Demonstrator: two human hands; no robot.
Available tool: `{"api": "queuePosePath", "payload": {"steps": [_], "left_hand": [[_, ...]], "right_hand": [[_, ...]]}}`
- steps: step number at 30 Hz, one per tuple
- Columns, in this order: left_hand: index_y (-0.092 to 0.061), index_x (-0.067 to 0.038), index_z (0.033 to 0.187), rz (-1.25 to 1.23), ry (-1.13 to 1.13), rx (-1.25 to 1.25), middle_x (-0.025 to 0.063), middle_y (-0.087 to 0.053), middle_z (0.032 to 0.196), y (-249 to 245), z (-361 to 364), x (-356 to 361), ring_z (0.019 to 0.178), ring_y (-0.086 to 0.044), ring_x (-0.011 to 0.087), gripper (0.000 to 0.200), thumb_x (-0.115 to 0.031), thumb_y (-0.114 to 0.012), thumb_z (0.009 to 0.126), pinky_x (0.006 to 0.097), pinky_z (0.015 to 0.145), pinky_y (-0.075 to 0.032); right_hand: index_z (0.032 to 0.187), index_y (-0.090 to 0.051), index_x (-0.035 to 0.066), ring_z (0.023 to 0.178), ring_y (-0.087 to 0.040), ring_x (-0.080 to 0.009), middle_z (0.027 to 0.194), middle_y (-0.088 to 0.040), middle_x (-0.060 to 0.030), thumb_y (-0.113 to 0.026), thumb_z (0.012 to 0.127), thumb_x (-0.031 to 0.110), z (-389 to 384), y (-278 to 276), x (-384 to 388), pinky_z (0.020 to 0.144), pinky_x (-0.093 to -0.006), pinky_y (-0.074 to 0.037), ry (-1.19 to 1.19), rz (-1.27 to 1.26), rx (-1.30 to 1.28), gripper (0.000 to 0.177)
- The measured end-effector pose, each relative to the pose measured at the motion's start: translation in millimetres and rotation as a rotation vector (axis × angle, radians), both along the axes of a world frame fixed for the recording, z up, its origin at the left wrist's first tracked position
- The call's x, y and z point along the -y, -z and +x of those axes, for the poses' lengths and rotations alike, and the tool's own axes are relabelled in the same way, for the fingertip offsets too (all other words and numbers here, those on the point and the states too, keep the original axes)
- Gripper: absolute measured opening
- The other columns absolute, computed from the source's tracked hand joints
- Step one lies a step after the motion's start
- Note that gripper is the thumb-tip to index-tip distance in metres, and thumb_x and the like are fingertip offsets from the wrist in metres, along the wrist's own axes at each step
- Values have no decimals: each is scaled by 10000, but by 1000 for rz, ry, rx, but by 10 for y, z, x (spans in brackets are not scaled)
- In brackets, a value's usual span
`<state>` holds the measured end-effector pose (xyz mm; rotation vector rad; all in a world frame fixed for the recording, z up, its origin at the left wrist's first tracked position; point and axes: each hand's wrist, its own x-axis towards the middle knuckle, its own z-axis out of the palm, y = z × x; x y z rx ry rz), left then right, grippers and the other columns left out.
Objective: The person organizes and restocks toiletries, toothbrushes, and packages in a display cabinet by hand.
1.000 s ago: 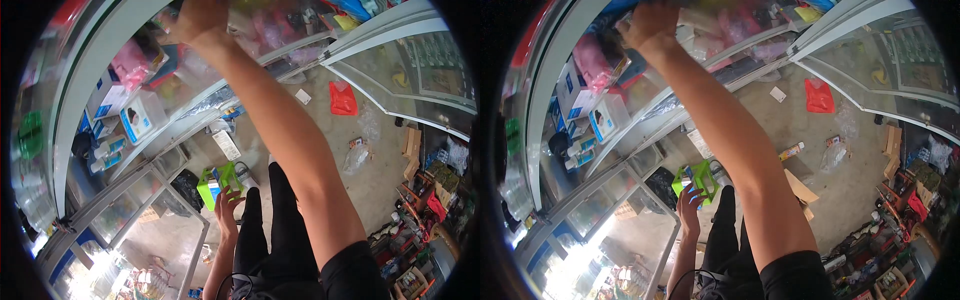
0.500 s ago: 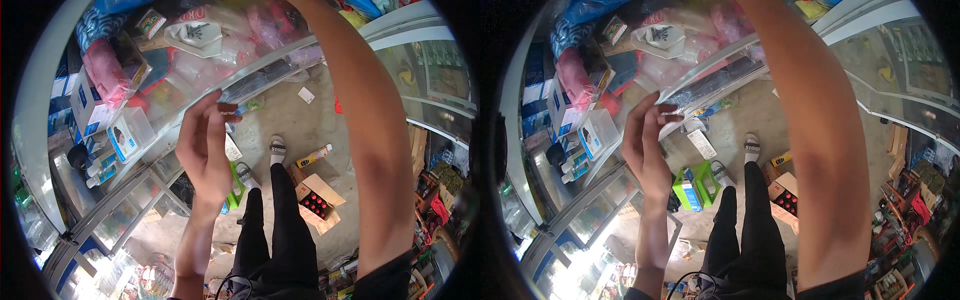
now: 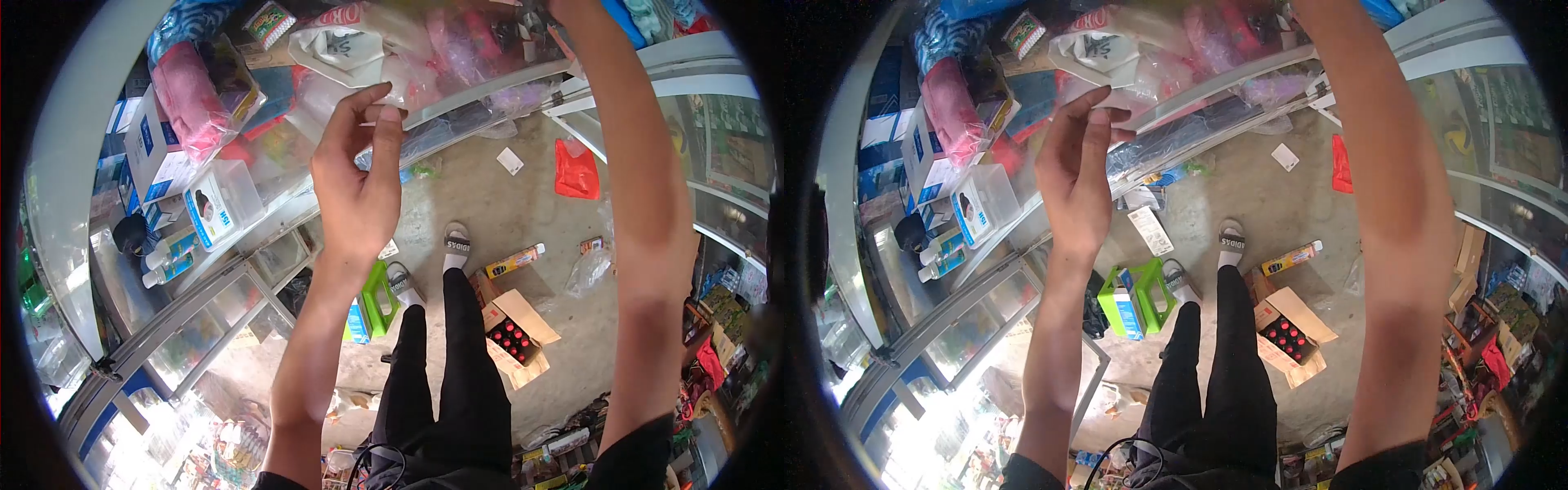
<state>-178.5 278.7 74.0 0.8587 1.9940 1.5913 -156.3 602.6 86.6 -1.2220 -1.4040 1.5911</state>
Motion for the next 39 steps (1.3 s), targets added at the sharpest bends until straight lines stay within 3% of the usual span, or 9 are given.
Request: {"api": "queuePosePath", "payload": {"steps": [8,14,17,20,26,29,32,35,39], "left_hand": [[-590,72,1320,-11,12,196,143,-707,1067,-32,93,-53,938,-680,181,357,-196,-541,1090,317,858,-540],[-571,63,1350,-44,-43,130,140,-699,1101,29,141,70,930,-665,165,371,-197,-559,1086,310,862,-528],[-559,58,1365,-80,-67,176,140,-696,1100,46,293,243,931,-662,164,383,-205,-561,1087,307,868,-525],[-545,64,1378,-93,-76,237,139,-694,1089,58,484,376,941,-660,166,393,-203,-555,1090,310,876,-526],[-517,89,1392,-134,-44,272,125,-679,1081,109,675,598,1008,-657,178,403,-178,-541,1091,327,893,-538],[-518,86,1395,-122,-24,253,120,-680,1075,154,654,622,1016,-661,183,399,-170,-540,1089,328,893,-539],[-527,79,1390,-87,-20,263,121,-693,1074,118,578,543,995,-669,184,388,-166,-536,1089,329,888,-536],[-540,69,1381,-55,-15,300,126,-704,1081,60,478,351,956,-678,184,377,-172,-529,1091,325,877,-531],[-558,57,1367,-30,-21,253,135,-713,1079,15,312,25,921,-682,182,363,-169,-523,1086,318,863,-526]], "right_hand": [[1222,-674,-34,733,-700,-137,1092,-753,-90,-716,974,335,967,233,1183,766,-357,-547,-294,-36,-70,446],[1148,-726,-35,658,-691,-141,1044,-764,-90,-733,956,340,912,246,898,715,-306,-561,-165,1028,528,422],[1097,-693,-9,883,-739,-349,953,-747,-188,-686,963,370,513,169,677,748,-416,-573,-274,1090,922,402],[1080,-689,-19,907,-740,-358,967,-739,-218,-688,944,420,178,362,514,771,-456,-583,-241,1190,1079,459],[983,-733,9,910,-738,-342,972,-734,-215,-747,879,327,181,269,413,760,-464,-582,-121,1093,1078,335],[953,-757,46,879,-731,-348,935,-740,-186,-754,847,242,486,402,297,746,-465,-569,-140,1235,656,223],[1115,-744,-29,663,-702,-131,917,-764,-95,-739,938,296,730,366,394,692,-282,-563,-108,919,506,370],[1148,-732,-30,711,-722,-126,837,-755,-107,-716,940,274,965,522,529,683,-294,-559,-125,557,262,369],[1150,-746,8,746,-725,-137,830,-744,-104,-716,941,286,996,419,811,678,-306,-563,-204,568,245,349]]}}
